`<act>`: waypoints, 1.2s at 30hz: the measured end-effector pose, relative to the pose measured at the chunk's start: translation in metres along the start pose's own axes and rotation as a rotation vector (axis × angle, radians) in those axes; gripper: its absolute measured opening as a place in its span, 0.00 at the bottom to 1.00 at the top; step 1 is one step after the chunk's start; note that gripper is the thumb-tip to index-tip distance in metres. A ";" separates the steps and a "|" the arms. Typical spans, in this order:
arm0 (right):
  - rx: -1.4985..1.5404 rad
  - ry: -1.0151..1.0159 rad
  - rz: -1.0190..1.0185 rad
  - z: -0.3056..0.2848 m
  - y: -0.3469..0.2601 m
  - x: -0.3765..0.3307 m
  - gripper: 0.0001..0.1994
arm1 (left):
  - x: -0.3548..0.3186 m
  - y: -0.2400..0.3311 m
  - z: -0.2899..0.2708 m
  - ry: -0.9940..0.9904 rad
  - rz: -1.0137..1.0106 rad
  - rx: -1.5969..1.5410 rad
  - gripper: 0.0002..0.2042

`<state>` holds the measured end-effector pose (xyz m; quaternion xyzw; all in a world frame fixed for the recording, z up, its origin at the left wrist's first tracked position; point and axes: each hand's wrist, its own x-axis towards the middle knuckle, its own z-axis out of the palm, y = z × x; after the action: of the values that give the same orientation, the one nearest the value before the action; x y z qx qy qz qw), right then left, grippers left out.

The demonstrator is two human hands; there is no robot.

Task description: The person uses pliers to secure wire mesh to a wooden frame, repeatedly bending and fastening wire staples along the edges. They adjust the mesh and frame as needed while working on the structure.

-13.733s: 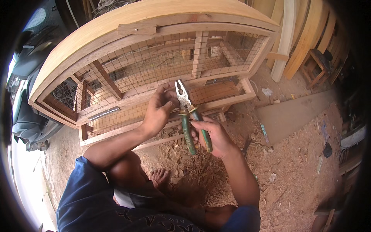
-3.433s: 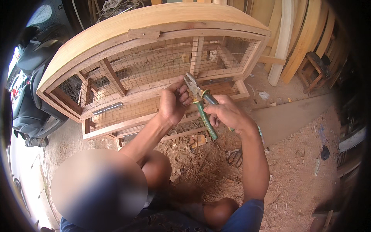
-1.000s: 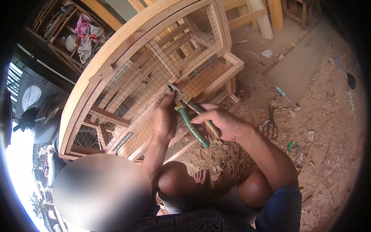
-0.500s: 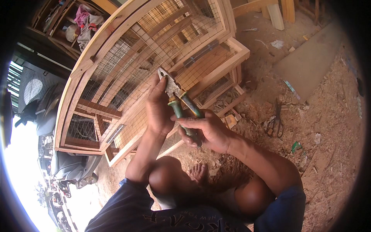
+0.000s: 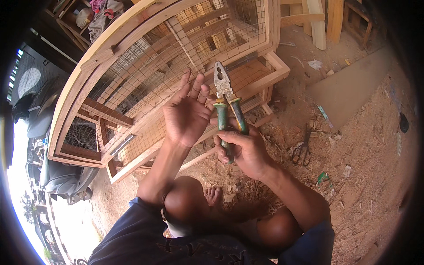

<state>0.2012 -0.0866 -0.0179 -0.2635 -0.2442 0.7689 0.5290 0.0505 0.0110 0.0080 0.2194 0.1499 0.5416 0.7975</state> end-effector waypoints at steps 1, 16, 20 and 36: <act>-0.015 -0.001 -0.009 0.000 -0.001 -0.001 0.21 | 0.000 0.000 0.001 -0.014 -0.008 -0.044 0.23; -0.085 0.190 -0.073 -0.013 -0.009 -0.019 0.23 | 0.031 -0.036 0.010 0.214 0.274 -0.178 0.20; -0.087 0.221 -0.079 -0.016 -0.011 -0.028 0.23 | 0.033 -0.039 0.013 0.236 0.332 -0.150 0.17; -0.103 0.227 -0.053 -0.019 -0.016 -0.036 0.22 | 0.041 -0.042 0.014 0.320 0.480 -0.077 0.21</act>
<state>0.2357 -0.1132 -0.0164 -0.3691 -0.2288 0.7064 0.5590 0.1060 0.0336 -0.0019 0.1298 0.1969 0.7480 0.6204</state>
